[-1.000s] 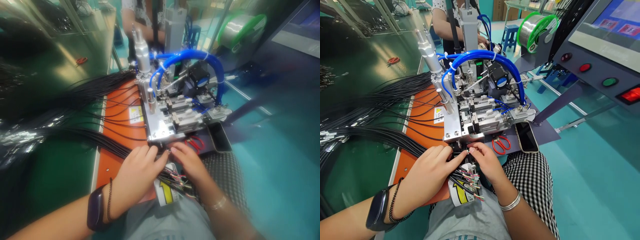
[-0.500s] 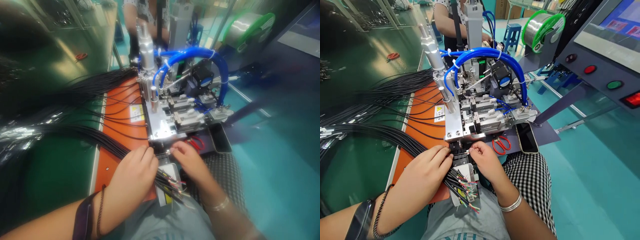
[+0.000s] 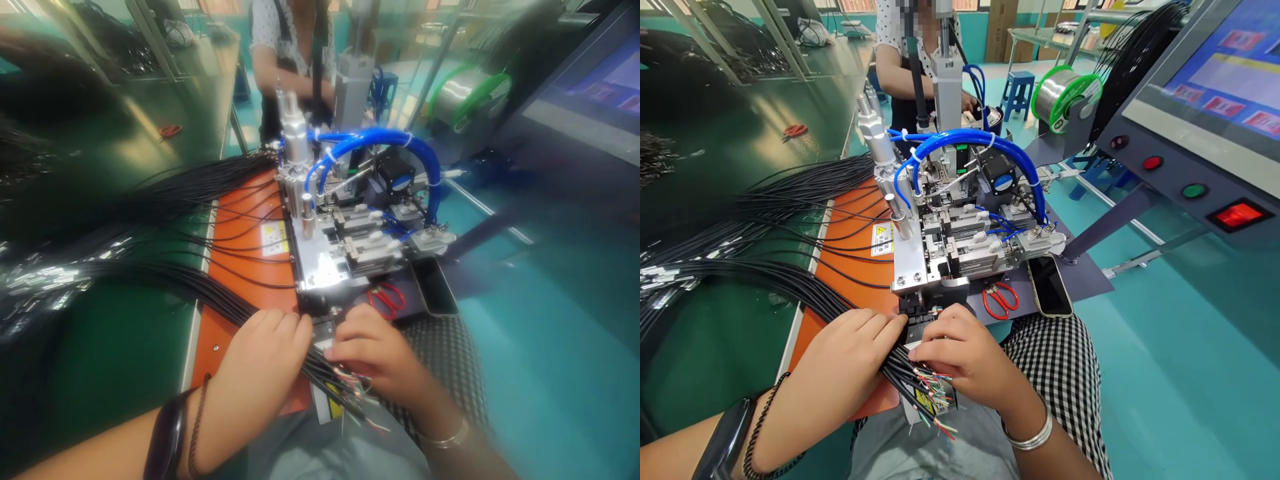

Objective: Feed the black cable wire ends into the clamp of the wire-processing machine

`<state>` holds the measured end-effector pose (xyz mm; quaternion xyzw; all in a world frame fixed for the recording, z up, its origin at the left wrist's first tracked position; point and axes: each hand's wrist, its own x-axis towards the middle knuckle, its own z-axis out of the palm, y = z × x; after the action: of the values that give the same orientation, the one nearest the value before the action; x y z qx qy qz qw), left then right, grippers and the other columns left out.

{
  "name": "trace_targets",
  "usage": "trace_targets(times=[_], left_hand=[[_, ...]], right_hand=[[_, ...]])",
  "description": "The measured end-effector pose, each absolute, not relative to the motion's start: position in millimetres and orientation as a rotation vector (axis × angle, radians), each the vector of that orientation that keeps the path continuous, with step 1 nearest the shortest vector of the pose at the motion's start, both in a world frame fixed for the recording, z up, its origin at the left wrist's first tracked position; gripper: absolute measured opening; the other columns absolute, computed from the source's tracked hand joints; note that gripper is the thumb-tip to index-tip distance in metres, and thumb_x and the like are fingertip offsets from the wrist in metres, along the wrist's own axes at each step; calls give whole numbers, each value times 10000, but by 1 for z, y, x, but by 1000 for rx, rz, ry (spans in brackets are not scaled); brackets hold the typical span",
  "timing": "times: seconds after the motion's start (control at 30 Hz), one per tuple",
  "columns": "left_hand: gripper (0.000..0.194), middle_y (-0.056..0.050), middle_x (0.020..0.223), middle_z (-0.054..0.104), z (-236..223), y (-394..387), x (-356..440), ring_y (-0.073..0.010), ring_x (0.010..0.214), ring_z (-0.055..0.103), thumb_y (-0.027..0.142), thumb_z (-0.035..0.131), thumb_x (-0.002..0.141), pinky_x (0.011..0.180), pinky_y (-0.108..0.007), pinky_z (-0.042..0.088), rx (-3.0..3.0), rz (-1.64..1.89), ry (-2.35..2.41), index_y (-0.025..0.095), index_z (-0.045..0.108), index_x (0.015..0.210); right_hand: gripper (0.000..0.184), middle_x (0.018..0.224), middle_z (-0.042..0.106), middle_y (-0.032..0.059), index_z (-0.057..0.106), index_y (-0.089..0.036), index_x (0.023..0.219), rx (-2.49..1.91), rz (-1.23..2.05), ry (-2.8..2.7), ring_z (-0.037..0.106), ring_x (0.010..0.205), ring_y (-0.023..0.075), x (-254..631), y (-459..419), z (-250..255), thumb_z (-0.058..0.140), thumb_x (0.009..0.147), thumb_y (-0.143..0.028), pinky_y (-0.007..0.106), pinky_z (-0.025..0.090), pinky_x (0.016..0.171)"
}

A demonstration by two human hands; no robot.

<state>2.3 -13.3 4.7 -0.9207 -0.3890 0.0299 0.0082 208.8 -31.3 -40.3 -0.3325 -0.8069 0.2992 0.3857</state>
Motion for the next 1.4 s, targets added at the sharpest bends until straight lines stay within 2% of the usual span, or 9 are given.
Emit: trace_targets(times=[0.13,0.4,0.57,0.7,0.77,0.9,1.0,1.27,1.4], left_hand=[[322,-127,1159,600,-1,-6,-1,-264,935,578,43,501,770,804,-423,507,-2838,-27,-1276,128,597,1065],[267,-143,1107,647,4,-11,-6,-272,1010,602,52,434,835,833,-409,516,-2818,-523,-884,79,595,1045],[167,-127,1107,645,1,-9,-5,-262,1020,602,78,468,816,865,-422,505,-2960,-544,-876,127,580,931],[397,-64,916,676,-2,-6,-4,-221,769,638,86,444,801,623,-370,537,-3073,-378,-1083,135,487,1192],[498,-57,970,667,-1,-5,-3,-218,802,632,59,439,779,640,-366,530,-3101,-327,-1093,156,435,1267],[435,-44,1050,640,3,-6,-2,-214,882,604,15,436,750,729,-363,502,-3148,-249,-1173,189,522,1138],[363,-36,1007,624,1,-7,-2,-219,877,579,34,448,776,731,-368,473,-3141,-204,-1264,191,532,1093],[105,-5,789,548,-1,-6,-1,-192,729,507,118,452,856,633,-332,400,-3021,-412,-1330,192,511,901],[108,-7,723,501,2,-5,0,-187,673,476,166,423,882,596,-317,381,-2984,-434,-1344,194,457,784]], right_hand=[[255,927,663,39,637,-256,1076,-862,607,-2118,505,870,201,205,-30,-50,556,868,-132,371,450,790],[174,842,667,24,663,-246,975,-1058,545,-1806,544,815,182,200,-23,-52,587,861,-140,337,462,725],[157,893,699,23,664,-262,1000,-933,630,-1813,566,837,188,196,-23,-51,577,881,-206,364,461,748],[196,929,712,22,651,-252,1004,-893,633,-1832,573,840,183,194,-25,-50,566,871,-136,370,448,770],[209,915,709,21,648,-245,986,-921,596,-1837,566,829,181,192,-26,-49,572,853,-103,363,449,762],[80,805,658,16,635,-214,830,-1096,536,-1755,551,785,171,187,-29,-48,654,804,-140,324,455,714],[117,753,616,-2,602,-204,740,-1220,508,-1668,552,757,157,187,-31,-47,704,762,-150,297,450,693],[172,890,631,10,665,-236,926,-1329,616,-1501,591,806,152,187,-37,-39,670,783,-140,270,479,719],[89,801,646,7,682,-222,844,-1264,718,-1501,593,754,150,182,-42,-32,646,813,-147,261,478,659]])
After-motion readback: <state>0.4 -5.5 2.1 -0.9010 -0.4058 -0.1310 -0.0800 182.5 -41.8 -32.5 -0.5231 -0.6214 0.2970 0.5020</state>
